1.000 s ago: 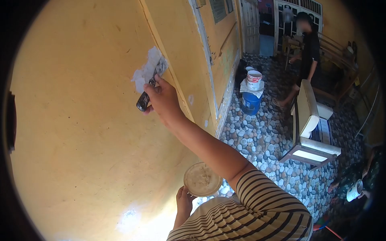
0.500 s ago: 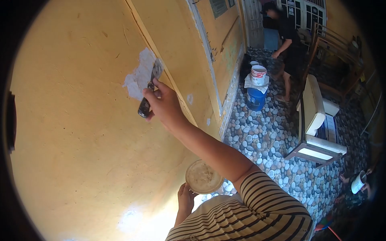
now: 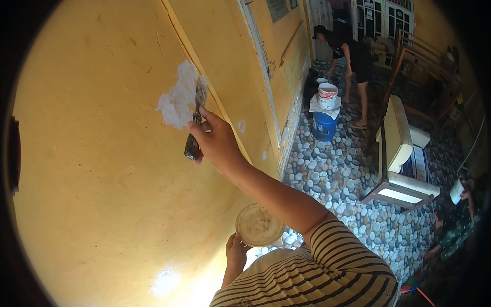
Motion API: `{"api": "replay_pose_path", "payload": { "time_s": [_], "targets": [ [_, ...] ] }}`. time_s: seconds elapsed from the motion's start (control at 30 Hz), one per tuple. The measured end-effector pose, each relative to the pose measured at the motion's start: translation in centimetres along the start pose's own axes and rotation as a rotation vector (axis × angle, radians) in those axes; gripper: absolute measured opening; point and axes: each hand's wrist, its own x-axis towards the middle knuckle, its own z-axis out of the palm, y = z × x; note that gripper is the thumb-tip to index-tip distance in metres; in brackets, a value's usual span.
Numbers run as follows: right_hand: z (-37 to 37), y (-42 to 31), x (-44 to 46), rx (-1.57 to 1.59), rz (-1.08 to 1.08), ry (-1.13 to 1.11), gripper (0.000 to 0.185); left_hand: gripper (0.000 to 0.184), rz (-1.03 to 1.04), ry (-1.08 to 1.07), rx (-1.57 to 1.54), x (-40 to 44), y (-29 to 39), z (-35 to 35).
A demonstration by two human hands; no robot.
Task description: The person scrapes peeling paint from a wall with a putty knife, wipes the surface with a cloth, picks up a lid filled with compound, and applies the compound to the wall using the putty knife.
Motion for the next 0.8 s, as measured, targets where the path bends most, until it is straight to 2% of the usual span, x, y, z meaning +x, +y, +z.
{"api": "replay_pose_path", "payload": {
  "time_s": [0.57,0.8],
  "targets": [
    [-0.4,-0.1,0.5,-0.002,-0.015,-0.018,0.06,0.027,0.01,-0.04,-0.012,1.2,0.2,-1.0],
    [-0.5,-0.5,0.6,0.021,0.011,-0.02,0.05,0.027,0.006,-0.043,0.008,1.2,0.7,-0.3]
  ]
}}
